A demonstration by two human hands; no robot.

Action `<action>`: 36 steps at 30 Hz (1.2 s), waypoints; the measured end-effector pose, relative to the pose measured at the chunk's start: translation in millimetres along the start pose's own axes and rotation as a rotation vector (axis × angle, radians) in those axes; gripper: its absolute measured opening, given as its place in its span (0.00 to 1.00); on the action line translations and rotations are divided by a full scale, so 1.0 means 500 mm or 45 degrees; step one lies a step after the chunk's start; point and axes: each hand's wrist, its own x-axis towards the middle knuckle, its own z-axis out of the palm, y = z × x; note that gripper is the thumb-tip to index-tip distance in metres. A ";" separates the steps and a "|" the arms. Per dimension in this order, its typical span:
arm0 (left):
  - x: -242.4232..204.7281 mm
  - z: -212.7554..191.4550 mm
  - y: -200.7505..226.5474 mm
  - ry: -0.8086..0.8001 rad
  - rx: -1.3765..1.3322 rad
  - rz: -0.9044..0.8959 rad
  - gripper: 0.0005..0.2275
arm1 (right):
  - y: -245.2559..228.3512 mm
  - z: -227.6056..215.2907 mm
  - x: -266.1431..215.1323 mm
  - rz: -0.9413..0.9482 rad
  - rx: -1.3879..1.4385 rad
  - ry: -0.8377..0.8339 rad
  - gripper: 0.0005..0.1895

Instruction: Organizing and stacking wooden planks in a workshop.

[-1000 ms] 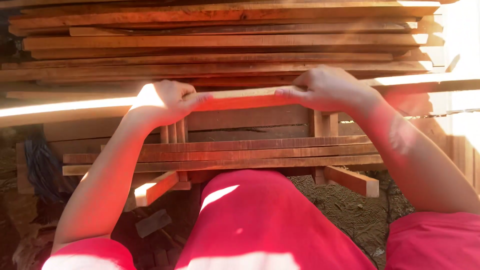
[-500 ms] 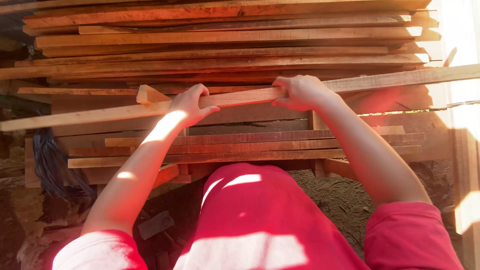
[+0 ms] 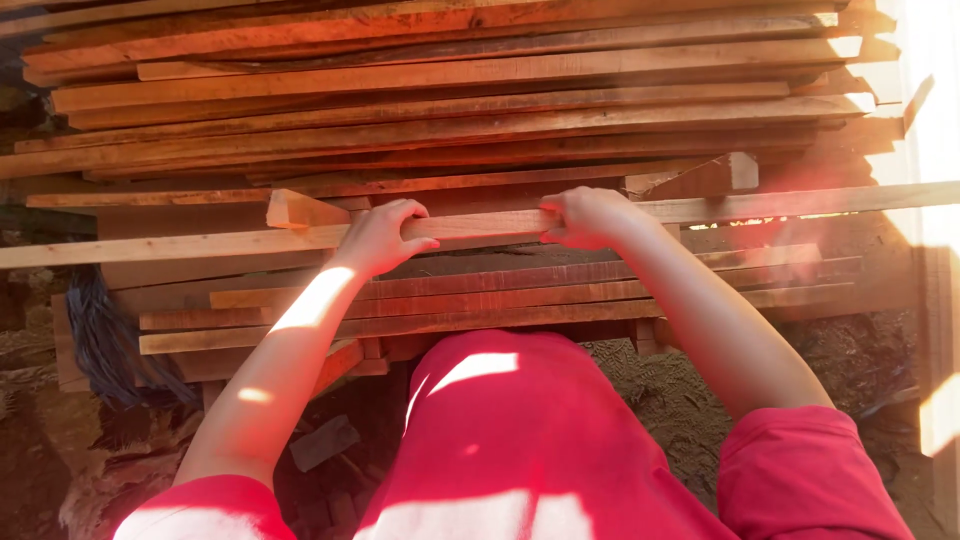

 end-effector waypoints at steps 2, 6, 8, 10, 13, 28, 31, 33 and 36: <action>0.027 0.039 -0.022 -0.070 0.014 -0.031 0.20 | 0.024 0.050 0.049 0.005 0.028 -0.035 0.19; 0.104 0.153 -0.097 -0.149 0.237 -0.069 0.18 | 0.043 0.126 0.136 0.077 0.016 -0.118 0.19; 0.134 0.203 -0.124 -0.160 0.293 -0.096 0.19 | 0.056 0.159 0.175 0.113 0.018 -0.161 0.18; 0.146 0.244 -0.129 -0.211 0.306 -0.152 0.18 | 0.098 0.227 0.219 0.082 0.046 -0.166 0.18; 0.145 0.258 -0.130 -0.244 0.310 -0.274 0.19 | 0.127 0.282 0.251 0.080 -0.029 -0.124 0.24; -0.013 0.242 0.033 -0.334 0.143 -0.210 0.58 | -0.012 0.280 0.106 -0.091 0.111 0.068 0.36; -0.027 0.307 0.008 -0.273 0.197 -0.215 0.54 | -0.017 0.295 0.085 -0.122 0.094 0.119 0.34; -0.029 0.305 0.011 -0.263 0.198 -0.220 0.54 | -0.017 0.304 0.088 -0.118 0.089 0.133 0.34; -0.028 0.321 0.005 -0.170 0.222 -0.194 0.52 | -0.013 0.333 0.096 -0.132 0.037 0.288 0.31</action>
